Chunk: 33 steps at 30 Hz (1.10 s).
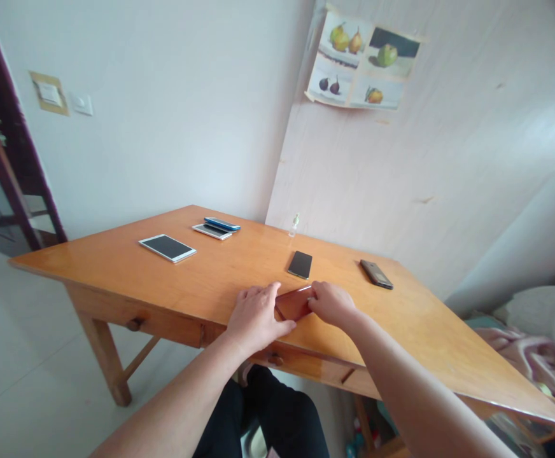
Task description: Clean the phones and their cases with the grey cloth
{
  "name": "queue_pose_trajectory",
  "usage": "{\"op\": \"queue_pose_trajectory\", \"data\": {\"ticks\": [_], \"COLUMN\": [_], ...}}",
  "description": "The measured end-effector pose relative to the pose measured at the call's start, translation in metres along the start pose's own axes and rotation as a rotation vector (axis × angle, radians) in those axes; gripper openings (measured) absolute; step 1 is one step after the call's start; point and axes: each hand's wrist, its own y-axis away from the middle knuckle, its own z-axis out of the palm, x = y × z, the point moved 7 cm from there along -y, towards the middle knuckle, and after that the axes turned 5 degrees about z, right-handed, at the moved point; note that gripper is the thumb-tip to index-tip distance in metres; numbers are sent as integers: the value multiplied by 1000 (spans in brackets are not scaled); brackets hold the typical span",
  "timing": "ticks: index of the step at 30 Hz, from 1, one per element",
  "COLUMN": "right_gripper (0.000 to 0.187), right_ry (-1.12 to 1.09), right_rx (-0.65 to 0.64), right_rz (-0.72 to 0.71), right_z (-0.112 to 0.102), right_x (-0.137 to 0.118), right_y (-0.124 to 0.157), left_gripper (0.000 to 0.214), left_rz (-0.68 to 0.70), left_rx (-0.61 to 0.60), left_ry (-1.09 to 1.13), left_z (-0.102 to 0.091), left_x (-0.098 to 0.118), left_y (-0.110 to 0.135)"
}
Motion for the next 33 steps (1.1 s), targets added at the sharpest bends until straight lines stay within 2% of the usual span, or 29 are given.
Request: {"op": "queue_pose_trajectory", "data": {"ticks": [3,5,7,10,13,16,20,27,30,33], "right_gripper": [11,9,6,3,6,16,24,22,23,26], "right_ry": [-198,-320,-341,-330,-399,-503,-600,-680,-726,-772], "right_rx": [-103,-127,-49,103,169,242,306,316,334,354], "right_rz": [-233,-340,-275,-81,35,164,281,332,342,349], "right_z": [14,17,15,8,9,14,24,38,41,41], "right_x": [-36,-49,-39,-1,37,73,105,119,119,118], "right_y": [12,15,8,-12,-28,-38,-41,-39,-38,-35], "left_gripper": [76,73,74,77,73,71,67,47,40,50], "left_rz": [2,4,13,25,28,30,33,-35,-77,-122], "left_rx": [-1,-4,0,4,6,20,91,174,127,72], "left_ry": [-3,-9,-12,-10,-3,0,0,98,152,205], "left_z": [0,0,0,0,-1,-3,-7,-15,-16,-13], "left_x": [-1,-1,-1,-1,0,1,1,-8,-13,-19], "left_y": [0,0,0,0,0,2,4,5,2,-2]}}
